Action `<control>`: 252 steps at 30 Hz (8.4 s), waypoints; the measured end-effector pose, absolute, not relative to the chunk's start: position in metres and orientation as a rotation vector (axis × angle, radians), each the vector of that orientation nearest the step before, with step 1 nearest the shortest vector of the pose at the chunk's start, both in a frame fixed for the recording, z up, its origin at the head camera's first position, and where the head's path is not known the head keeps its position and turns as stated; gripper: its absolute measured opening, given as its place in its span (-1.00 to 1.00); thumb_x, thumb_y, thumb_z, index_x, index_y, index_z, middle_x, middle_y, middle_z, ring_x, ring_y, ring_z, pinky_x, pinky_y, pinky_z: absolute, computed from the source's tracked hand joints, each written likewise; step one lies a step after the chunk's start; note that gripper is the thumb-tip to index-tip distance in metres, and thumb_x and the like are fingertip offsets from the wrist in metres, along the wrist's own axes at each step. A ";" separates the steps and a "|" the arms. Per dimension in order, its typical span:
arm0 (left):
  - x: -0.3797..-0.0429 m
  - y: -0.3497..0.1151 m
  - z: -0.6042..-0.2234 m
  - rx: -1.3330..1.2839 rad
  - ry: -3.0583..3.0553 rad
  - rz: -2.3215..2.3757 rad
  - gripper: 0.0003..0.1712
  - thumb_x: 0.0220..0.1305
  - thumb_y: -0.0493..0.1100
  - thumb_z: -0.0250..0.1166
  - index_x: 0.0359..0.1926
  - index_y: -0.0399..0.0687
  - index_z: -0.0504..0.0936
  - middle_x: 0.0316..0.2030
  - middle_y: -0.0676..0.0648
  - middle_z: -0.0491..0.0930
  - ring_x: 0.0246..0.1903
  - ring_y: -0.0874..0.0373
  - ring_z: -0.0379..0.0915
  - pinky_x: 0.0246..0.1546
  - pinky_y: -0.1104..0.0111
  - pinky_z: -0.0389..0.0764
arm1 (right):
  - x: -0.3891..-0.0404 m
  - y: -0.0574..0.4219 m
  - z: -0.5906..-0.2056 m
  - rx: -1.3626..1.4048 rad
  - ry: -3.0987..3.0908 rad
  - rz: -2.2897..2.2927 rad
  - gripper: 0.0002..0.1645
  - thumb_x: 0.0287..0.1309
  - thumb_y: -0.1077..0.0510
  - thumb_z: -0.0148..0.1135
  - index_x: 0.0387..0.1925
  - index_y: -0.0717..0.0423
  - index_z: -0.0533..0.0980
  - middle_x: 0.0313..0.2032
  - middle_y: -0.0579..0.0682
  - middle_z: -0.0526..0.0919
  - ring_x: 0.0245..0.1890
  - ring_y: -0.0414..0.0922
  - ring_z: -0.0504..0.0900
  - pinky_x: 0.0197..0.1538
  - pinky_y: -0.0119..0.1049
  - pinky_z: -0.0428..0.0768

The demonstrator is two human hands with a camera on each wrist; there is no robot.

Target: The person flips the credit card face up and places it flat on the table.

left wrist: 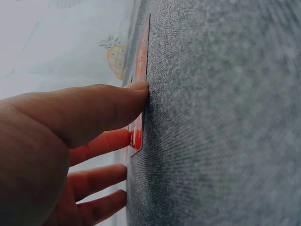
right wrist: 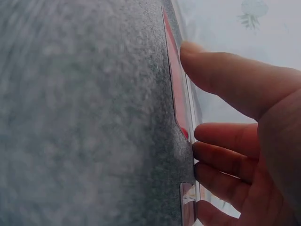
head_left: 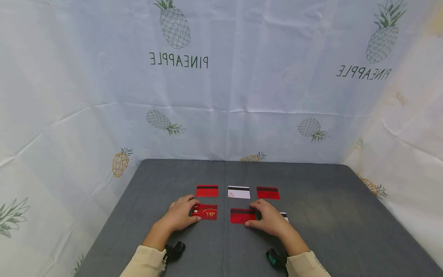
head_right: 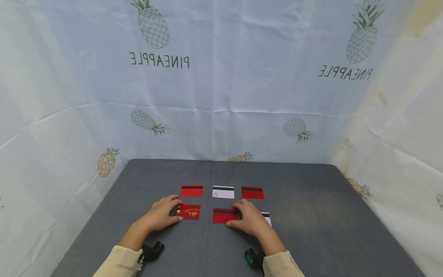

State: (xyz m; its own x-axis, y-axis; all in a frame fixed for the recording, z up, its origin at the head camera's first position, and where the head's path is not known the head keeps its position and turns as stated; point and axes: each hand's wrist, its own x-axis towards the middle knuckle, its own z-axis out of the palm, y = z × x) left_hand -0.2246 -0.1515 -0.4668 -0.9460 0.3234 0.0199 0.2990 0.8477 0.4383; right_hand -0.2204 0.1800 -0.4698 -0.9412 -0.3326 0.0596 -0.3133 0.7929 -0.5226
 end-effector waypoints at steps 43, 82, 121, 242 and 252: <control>-0.233 -0.054 -0.471 0.793 2.903 0.588 -0.43 0.07 0.09 0.48 0.09 0.06 0.59 0.20 -0.06 0.46 0.25 0.00 0.31 0.24 -0.02 0.37 | -0.223 0.180 -0.484 -0.537 3.026 -0.872 -0.47 -0.18 -0.08 0.58 -0.12 -0.02 0.62 -0.02 -0.12 0.57 0.13 0.01 0.48 0.08 0.20 0.43; -0.232 -0.047 -0.461 0.819 2.973 0.655 -0.43 -0.07 0.02 0.51 -0.02 0.10 0.47 -0.21 0.10 0.57 -0.21 0.23 0.48 -0.16 0.17 0.56 | -0.217 0.174 -0.481 -0.838 3.257 -0.773 -0.24 -0.27 -0.03 0.61 0.09 0.00 0.60 0.01 -0.07 0.51 0.04 -0.03 0.42 0.10 0.14 0.43; -0.224 -0.036 -0.459 0.893 3.130 0.572 -0.09 -0.08 0.16 0.53 0.31 0.10 0.38 0.20 0.02 0.51 0.22 0.06 0.40 0.15 0.00 0.49 | -0.216 0.172 -0.477 -1.148 3.385 -0.844 -0.22 -0.21 0.01 0.62 0.13 -0.05 0.50 0.06 -0.08 0.63 -0.03 -0.15 0.64 0.17 0.40 0.34; -0.227 -0.045 -0.466 0.691 3.025 0.404 -0.44 0.20 0.08 0.37 0.21 0.08 0.59 0.23 -0.10 0.46 0.27 -0.10 0.31 0.14 -0.23 0.38 | -0.223 0.195 -0.480 -0.491 3.118 -0.765 -0.30 -0.04 -0.14 0.50 0.13 0.04 0.57 0.07 0.03 0.56 0.15 0.06 0.45 0.22 0.14 0.45; -0.230 -0.047 -0.464 0.695 3.011 0.392 -0.43 0.20 0.09 0.37 0.23 0.09 0.57 0.24 -0.10 0.46 0.29 -0.09 0.29 0.16 -0.22 0.37 | -0.216 0.265 -0.473 -0.460 2.942 -0.879 -0.08 -0.07 -0.17 0.50 0.26 0.23 0.43 0.24 0.23 0.46 0.26 0.24 0.39 0.22 0.25 0.39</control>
State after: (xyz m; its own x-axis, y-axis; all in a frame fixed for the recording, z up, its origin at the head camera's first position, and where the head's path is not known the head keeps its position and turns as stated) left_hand -0.2300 -0.0468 -0.4643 -0.9002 0.4345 0.0304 0.4278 0.8688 0.2493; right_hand -0.2158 0.2649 -0.4726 -0.9555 -0.2909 0.0489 -0.2700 0.7960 -0.5417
